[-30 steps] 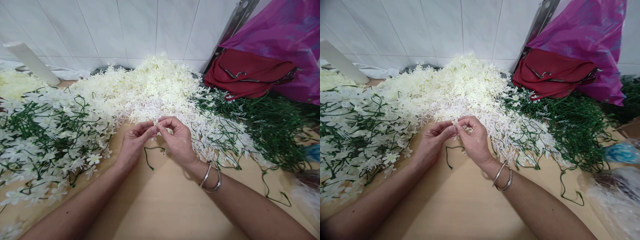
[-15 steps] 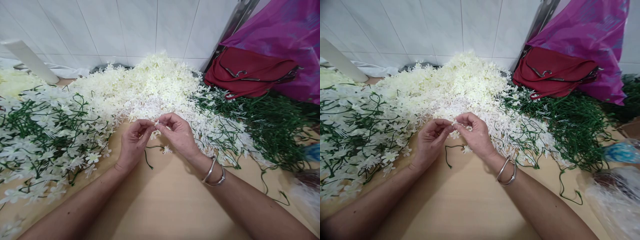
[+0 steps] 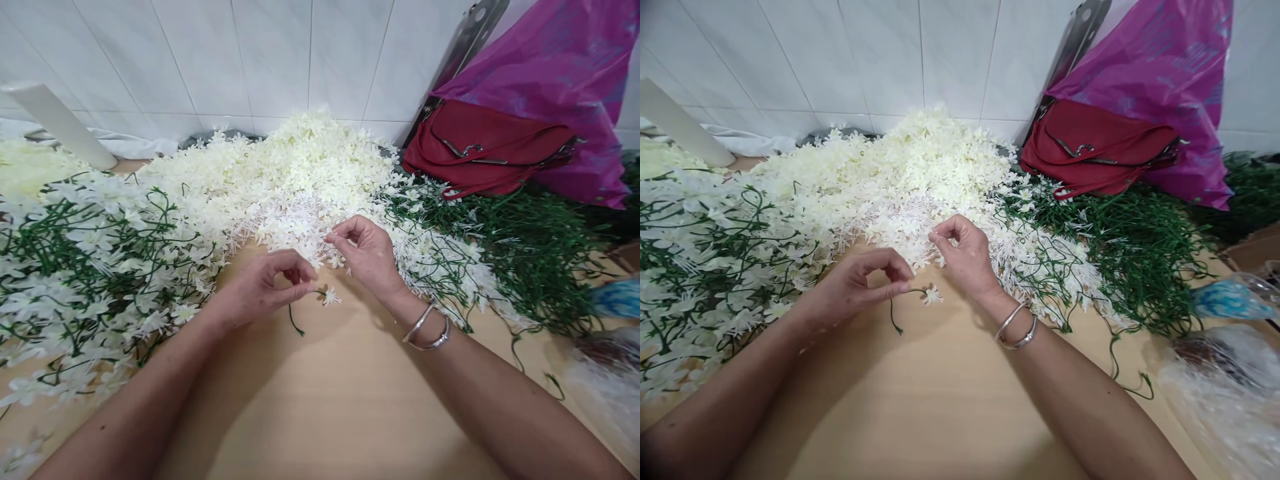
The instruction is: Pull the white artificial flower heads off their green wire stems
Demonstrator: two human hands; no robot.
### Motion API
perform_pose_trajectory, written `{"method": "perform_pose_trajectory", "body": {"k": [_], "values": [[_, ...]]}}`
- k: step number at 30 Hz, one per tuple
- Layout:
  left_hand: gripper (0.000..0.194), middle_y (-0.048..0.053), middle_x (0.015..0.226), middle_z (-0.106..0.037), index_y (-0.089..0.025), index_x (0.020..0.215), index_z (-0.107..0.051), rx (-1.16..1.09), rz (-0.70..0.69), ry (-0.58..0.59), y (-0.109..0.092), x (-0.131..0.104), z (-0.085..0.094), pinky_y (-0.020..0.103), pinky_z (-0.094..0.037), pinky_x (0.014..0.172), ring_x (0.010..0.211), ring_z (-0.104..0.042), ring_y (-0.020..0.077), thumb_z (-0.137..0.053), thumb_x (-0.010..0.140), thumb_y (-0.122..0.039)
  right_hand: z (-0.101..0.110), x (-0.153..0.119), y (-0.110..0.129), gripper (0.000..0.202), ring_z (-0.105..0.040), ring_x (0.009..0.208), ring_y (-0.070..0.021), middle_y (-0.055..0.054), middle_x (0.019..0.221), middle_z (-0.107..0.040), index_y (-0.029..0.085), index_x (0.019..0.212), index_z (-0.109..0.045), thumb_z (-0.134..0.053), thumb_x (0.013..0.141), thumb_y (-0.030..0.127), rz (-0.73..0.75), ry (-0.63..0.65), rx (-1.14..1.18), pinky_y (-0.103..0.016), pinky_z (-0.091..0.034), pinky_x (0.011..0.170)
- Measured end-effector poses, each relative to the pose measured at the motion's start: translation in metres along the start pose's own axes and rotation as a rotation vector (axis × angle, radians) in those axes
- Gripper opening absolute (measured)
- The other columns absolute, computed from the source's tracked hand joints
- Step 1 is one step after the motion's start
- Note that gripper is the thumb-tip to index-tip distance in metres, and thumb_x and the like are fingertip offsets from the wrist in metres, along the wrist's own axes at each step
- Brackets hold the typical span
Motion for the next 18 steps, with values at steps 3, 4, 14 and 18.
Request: {"method": "perform_pose_trajectory", "body": {"k": [3,4,14,18], "values": [[0.021,0.005,0.106,-0.072,-0.024,0.097,-0.080,0.105,0.082,0.389,0.004,-0.009,-0.004,0.033,-0.050,0.093,0.101,-0.067,0.0232,-0.087,0.079,-0.034,0.003,0.002,-0.007,0.011,-0.063,0.075,-0.0161,0.000,0.078,-0.070,0.020,0.077,-0.066,-0.076,0.079,0.023,-0.024,-0.002,-0.011,-0.034,-0.051,0.078],[0.024,0.004,0.110,-0.071,-0.025,0.097,-0.081,0.150,0.085,0.451,0.004,-0.011,-0.006,0.034,-0.049,0.095,0.105,-0.066,0.0243,-0.090,0.075,-0.030,0.003,0.002,-0.009,0.011,-0.063,0.075,-0.0161,0.000,0.077,-0.069,0.020,0.077,-0.066,-0.077,0.078,0.023,-0.041,-0.006,-0.003,-0.033,-0.051,0.077],[0.008,0.005,0.101,-0.071,-0.021,0.089,-0.079,-0.002,-0.039,0.439,-0.002,-0.008,-0.027,0.032,-0.047,0.098,0.097,-0.067,0.0187,-0.074,0.092,-0.027,0.000,0.004,-0.011,0.012,-0.070,0.076,-0.0171,-0.001,0.078,-0.076,0.020,0.082,-0.074,-0.080,0.078,0.030,-0.169,0.043,0.178,-0.032,-0.054,0.077],[0.018,0.006,0.095,-0.073,-0.019,0.098,-0.073,-0.370,0.076,0.214,0.007,-0.003,-0.023,0.029,-0.052,0.086,0.091,-0.068,0.0174,-0.072,0.095,-0.037,-0.006,0.001,-0.012,0.016,-0.069,0.076,-0.0163,-0.001,0.078,-0.075,0.021,0.085,-0.075,-0.082,0.079,0.034,-0.215,0.121,0.251,-0.031,-0.053,0.078]]}}
Point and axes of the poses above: each hand's wrist, its own x-axis towards the middle knuckle, its own z-axis out of the back of the hand, y = z × x, the point moved 6 cm from there along x, towards the middle knuckle
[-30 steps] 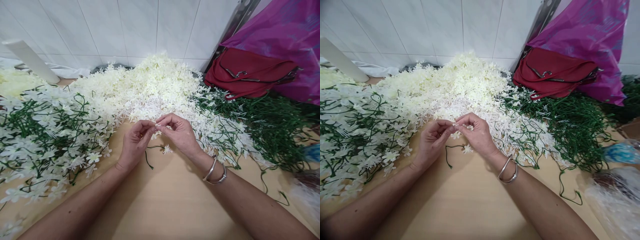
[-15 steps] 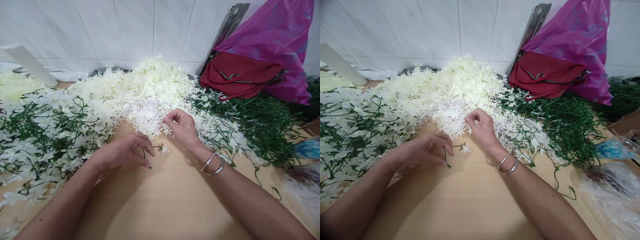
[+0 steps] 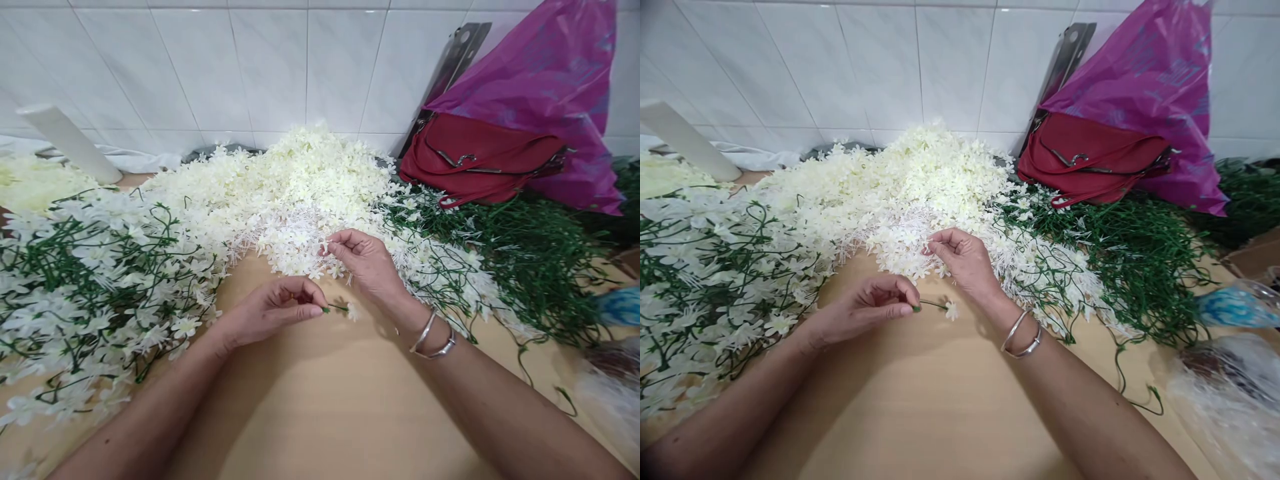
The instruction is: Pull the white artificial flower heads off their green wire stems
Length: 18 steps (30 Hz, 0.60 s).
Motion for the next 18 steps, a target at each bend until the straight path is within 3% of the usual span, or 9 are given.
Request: {"method": "perform_pose_trajectory", "body": {"k": [5,11,18], "values": [[0.033,0.004,0.084,-0.074,-0.017,0.101,-0.071,-0.142,0.049,-0.270,0.025,0.004,0.012,0.027,-0.053,0.078,0.083,-0.072,0.0166,-0.078,0.089,-0.047,-0.006,-0.003,-0.004,0.023,-0.067,0.084,-0.0157,-0.001,0.089,-0.076,0.022,0.083,-0.075,-0.089,0.072,0.037,-0.061,0.045,0.100,-0.031,-0.051,0.084],[0.039,0.005,0.078,-0.077,-0.016,0.090,-0.070,-0.151,0.048,-0.603,0.033,0.001,0.030,0.024,-0.051,0.064,0.071,-0.072,0.0156,-0.084,0.080,-0.050,-0.011,-0.006,-0.008,0.029,-0.061,0.074,-0.0132,0.002,0.076,-0.070,0.022,0.078,-0.072,-0.094,0.065,0.036,-0.158,0.061,0.179,-0.028,-0.047,0.074],[0.039,0.003,0.073,-0.075,-0.016,0.084,-0.071,-0.146,0.024,-0.620,0.028,0.001,0.029,0.025,-0.054,0.067,0.069,-0.071,0.0145,-0.089,0.074,-0.049,-0.016,-0.010,-0.005,0.037,-0.057,0.067,-0.0105,0.005,0.074,-0.066,0.022,0.074,-0.068,-0.099,0.058,0.035,-0.161,0.130,0.160,-0.026,-0.046,0.067]]}}
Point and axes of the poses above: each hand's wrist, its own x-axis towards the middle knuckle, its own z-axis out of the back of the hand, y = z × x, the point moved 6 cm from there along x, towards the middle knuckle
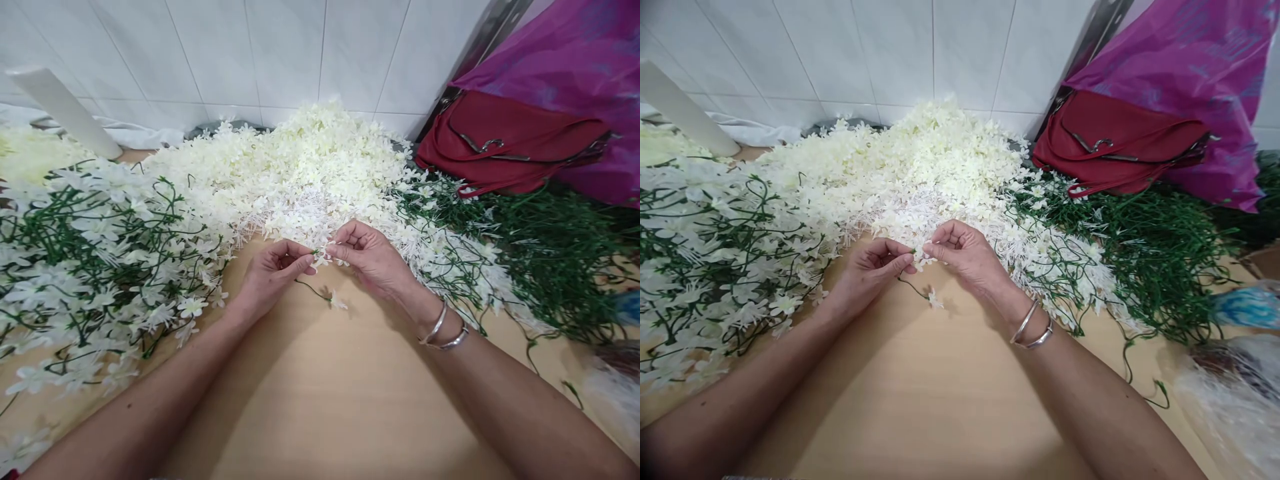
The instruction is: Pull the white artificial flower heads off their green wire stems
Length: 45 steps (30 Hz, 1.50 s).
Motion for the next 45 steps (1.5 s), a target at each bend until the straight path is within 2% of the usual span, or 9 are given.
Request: {"method": "perform_pose_trajectory", "body": {"k": [5,9,19,25,33,38,45], "values": [[0.038,0.001,0.072,-0.073,-0.016,0.084,-0.074,0.002,-0.035,0.001,-0.001,-0.001,-0.001,0.025,-0.055,0.066,0.065,-0.069,0.0132,-0.089,0.073,-0.049,-0.004,-0.003,0.002,0.038,-0.060,0.066,-0.0114,0.004,0.070,-0.065,0.022,0.075,-0.067,-0.098,0.062,0.039,-0.051,0.070,-0.043,-0.027,-0.049,0.067],[0.037,0.002,0.074,-0.073,-0.015,0.084,-0.075,0.001,-0.063,0.013,-0.002,-0.001,-0.002,0.025,-0.055,0.064,0.064,-0.067,0.0128,-0.090,0.073,-0.047,-0.004,-0.001,0.001,0.041,-0.061,0.063,-0.0109,0.005,0.067,-0.067,0.021,0.074,-0.066,-0.099,0.059,0.041,-0.078,0.098,-0.040,-0.027,-0.050,0.068],[0.031,0.001,0.075,-0.072,-0.016,0.086,-0.075,0.059,-0.086,0.049,0.001,-0.004,-0.002,0.022,-0.051,0.061,0.064,-0.063,0.0111,-0.085,0.080,-0.044,0.001,0.001,-0.004,0.038,-0.065,0.065,-0.0136,0.002,0.068,-0.072,0.021,0.076,-0.068,-0.098,0.062,0.040,-0.172,0.163,-0.082,-0.029,-0.051,0.068],[0.035,0.004,0.076,-0.076,-0.016,0.086,-0.070,0.088,-0.012,0.074,0.003,-0.007,-0.005,0.024,-0.054,0.064,0.071,-0.074,0.0168,-0.084,0.081,-0.048,-0.002,-0.003,-0.004,0.040,-0.065,0.065,-0.0130,0.002,0.067,-0.072,0.020,0.076,-0.067,-0.098,0.061,0.039,-0.165,0.143,-0.110,-0.027,-0.049,0.067],[0.038,0.007,0.085,-0.079,-0.014,0.089,-0.070,0.028,0.017,0.031,0.006,-0.006,-0.005,0.025,-0.057,0.072,0.078,-0.078,0.0184,-0.081,0.084,-0.050,-0.007,-0.008,-0.005,0.041,-0.053,0.063,-0.0101,0.005,0.069,-0.063,0.021,0.074,-0.067,-0.097,0.059,0.044,-0.052,-0.020,-0.103,-0.025,-0.041,0.061],[0.036,0.006,0.085,-0.078,-0.014,0.090,-0.071,0.034,0.006,0.019,0.006,-0.005,-0.004,0.024,-0.056,0.072,0.078,-0.077,0.0175,-0.081,0.084,-0.048,-0.008,-0.007,-0.005,0.042,-0.053,0.065,-0.0114,0.004,0.072,-0.064,0.022,0.074,-0.065,-0.097,0.060,0.046,-0.053,0.010,-0.114,-0.026,-0.043,0.062],[0.040,0.006,0.081,-0.078,-0.015,0.087,-0.070,0.078,-0.009,-0.012,0.006,-0.007,-0.004,0.025,-0.057,0.068,0.076,-0.078,0.0198,-0.081,0.082,-0.053,-0.012,-0.009,-0.008,0.037,-0.048,0.062,-0.0113,0.004,0.069,-0.062,0.022,0.075,-0.064,-0.091,0.068,0.045,-0.020,0.007,-0.221,-0.026,-0.036,0.058]]}}
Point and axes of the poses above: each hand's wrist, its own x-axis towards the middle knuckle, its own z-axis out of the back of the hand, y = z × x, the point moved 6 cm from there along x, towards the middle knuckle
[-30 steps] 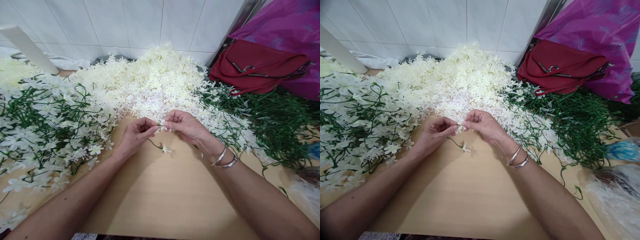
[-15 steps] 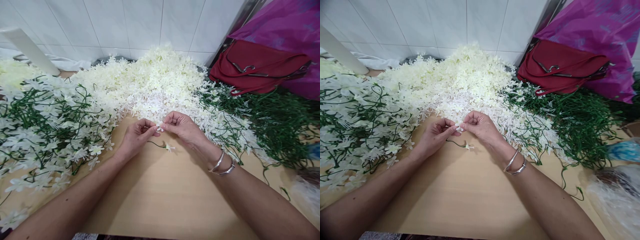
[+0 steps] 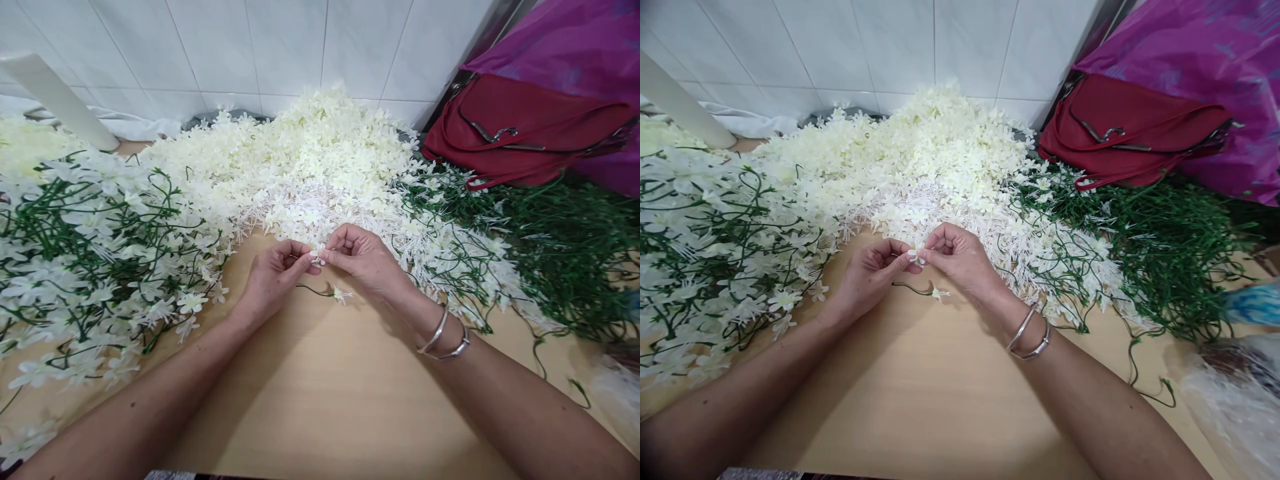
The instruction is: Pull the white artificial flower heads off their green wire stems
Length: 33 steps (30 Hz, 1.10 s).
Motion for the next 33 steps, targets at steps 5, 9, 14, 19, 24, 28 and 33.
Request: {"method": "perform_pose_trajectory", "body": {"k": [5,9,14,19,24,28,33], "values": [[0.041,0.006,0.081,-0.078,-0.015,0.087,-0.070,-0.014,0.018,-0.036,0.002,0.002,0.001,0.026,-0.058,0.069,0.076,-0.078,0.0198,-0.082,0.080,-0.054,0.000,0.002,-0.003,0.038,-0.049,0.062,-0.0113,0.004,0.069,-0.061,0.022,0.078,-0.064,-0.092,0.067,0.046,0.017,-0.033,0.028,-0.026,-0.036,0.057],[0.042,0.007,0.088,-0.079,-0.014,0.091,-0.072,-0.049,0.024,-0.004,0.000,0.002,-0.001,0.028,-0.059,0.076,0.080,-0.078,0.0199,-0.082,0.081,-0.054,0.005,0.003,0.001,0.038,-0.050,0.065,-0.0113,0.004,0.070,-0.061,0.022,0.083,-0.072,-0.094,0.064,0.046,-0.004,-0.033,0.015,-0.026,-0.039,0.059],[0.040,0.006,0.087,-0.079,-0.015,0.090,-0.073,-0.081,0.016,0.030,-0.003,0.000,-0.004,0.028,-0.059,0.078,0.082,-0.077,0.0200,-0.083,0.081,-0.052,0.007,0.003,0.003,0.035,-0.057,0.067,-0.0130,0.001,0.072,-0.069,0.021,0.075,-0.073,-0.095,0.062,0.046,-0.070,0.058,0.007,-0.028,-0.046,0.063],[0.035,0.009,0.088,-0.081,-0.014,0.090,-0.072,-0.058,0.007,0.045,-0.004,0.000,-0.005,0.031,-0.060,0.080,0.083,-0.078,0.0205,-0.079,0.085,-0.048,0.008,0.006,-0.003,0.033,-0.065,0.069,-0.0153,0.000,0.072,-0.073,0.022,0.076,-0.077,-0.096,0.060,0.043,-0.113,0.119,0.087,-0.031,-0.052,0.070],[0.027,0.008,0.085,-0.081,-0.014,0.089,-0.071,-0.056,-0.011,0.044,-0.005,-0.001,-0.006,0.030,-0.060,0.081,0.084,-0.078,0.0208,-0.076,0.088,-0.040,0.008,0.004,-0.003,0.026,-0.070,0.073,-0.0171,-0.002,0.075,-0.076,0.021,0.079,-0.077,-0.093,0.066,0.037,-0.122,0.101,0.045,-0.032,-0.055,0.074],[0.024,0.007,0.084,-0.081,-0.015,0.088,-0.070,0.003,-0.031,0.013,-0.006,-0.003,-0.004,0.029,-0.060,0.079,0.083,-0.078,0.0201,-0.075,0.089,-0.039,0.006,0.001,-0.001,0.023,-0.071,0.073,-0.0187,-0.002,0.075,-0.077,0.020,0.078,-0.075,-0.090,0.069,0.035,-0.113,0.074,-0.022,-0.033,-0.056,0.072],[0.021,0.006,0.083,-0.080,-0.016,0.087,-0.069,0.097,-0.049,-0.018,-0.007,-0.005,-0.002,0.027,-0.058,0.074,0.080,-0.077,0.0196,-0.074,0.091,-0.037,0.003,0.001,-0.001,0.020,-0.070,0.072,-0.0178,-0.003,0.076,-0.076,0.020,0.078,-0.073,-0.087,0.072,0.033,-0.079,0.049,-0.087,-0.032,-0.054,0.069]]}}
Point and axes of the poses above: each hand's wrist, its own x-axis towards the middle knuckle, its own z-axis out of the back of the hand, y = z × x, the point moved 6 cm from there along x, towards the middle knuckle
